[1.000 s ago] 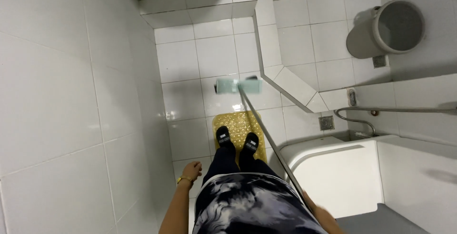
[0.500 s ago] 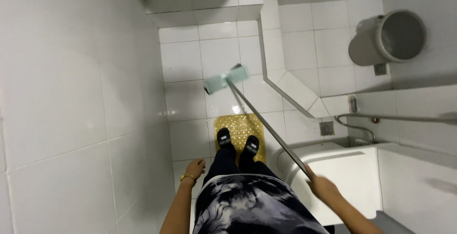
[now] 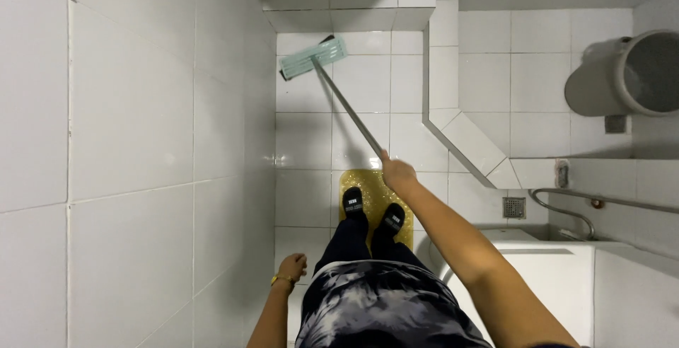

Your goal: The person mops the tiled bathroom floor using a flat mop with a long handle. They move the mop back and forth across the floor, covering areas near the sink, toilet, and a yellow bath mat.

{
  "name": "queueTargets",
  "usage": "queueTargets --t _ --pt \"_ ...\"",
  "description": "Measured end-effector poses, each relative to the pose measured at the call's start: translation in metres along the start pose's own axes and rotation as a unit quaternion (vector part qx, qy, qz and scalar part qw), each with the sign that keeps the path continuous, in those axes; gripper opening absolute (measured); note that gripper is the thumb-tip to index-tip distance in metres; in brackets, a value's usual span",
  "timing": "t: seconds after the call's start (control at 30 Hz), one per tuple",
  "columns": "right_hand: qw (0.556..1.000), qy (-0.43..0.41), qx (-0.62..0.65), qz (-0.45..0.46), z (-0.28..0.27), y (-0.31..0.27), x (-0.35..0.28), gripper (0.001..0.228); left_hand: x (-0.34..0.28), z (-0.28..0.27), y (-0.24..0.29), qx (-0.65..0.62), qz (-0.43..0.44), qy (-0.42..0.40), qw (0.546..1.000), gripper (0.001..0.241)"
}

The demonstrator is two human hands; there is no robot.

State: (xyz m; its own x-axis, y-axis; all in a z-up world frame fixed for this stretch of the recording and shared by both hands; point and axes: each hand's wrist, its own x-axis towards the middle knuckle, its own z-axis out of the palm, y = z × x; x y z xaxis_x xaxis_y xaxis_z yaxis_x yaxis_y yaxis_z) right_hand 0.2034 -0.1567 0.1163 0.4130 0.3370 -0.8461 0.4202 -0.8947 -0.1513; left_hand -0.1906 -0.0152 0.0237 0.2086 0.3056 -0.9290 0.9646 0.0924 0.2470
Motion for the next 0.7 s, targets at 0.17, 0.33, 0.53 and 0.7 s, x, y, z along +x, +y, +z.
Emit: queueTargets --t 0.17,0.33,0.53,0.7 --pt "0.998 -0.028 -0.055 0.007 0.068 0.079 -0.045 0.09 0.001 0.001 -0.019 -0.002 -0.053 -0.009 0.999 0.042" --pt "0.994 0.003 -0.098 -0.044 0.132 0.166 -0.123 0.079 0.012 0.005 -0.004 -0.014 -0.062 -0.017 0.998 0.041" --pt "0.981 -0.119 -0.117 0.102 0.18 0.234 -0.159 0.065 0.027 0.011 0.022 -0.024 0.037 -0.015 0.999 0.041" --pt "0.84 0.367 -0.355 -0.185 0.195 0.29 -0.117 0.075 0.019 0.015 0.015 -0.048 0.006 -0.018 0.999 0.047"
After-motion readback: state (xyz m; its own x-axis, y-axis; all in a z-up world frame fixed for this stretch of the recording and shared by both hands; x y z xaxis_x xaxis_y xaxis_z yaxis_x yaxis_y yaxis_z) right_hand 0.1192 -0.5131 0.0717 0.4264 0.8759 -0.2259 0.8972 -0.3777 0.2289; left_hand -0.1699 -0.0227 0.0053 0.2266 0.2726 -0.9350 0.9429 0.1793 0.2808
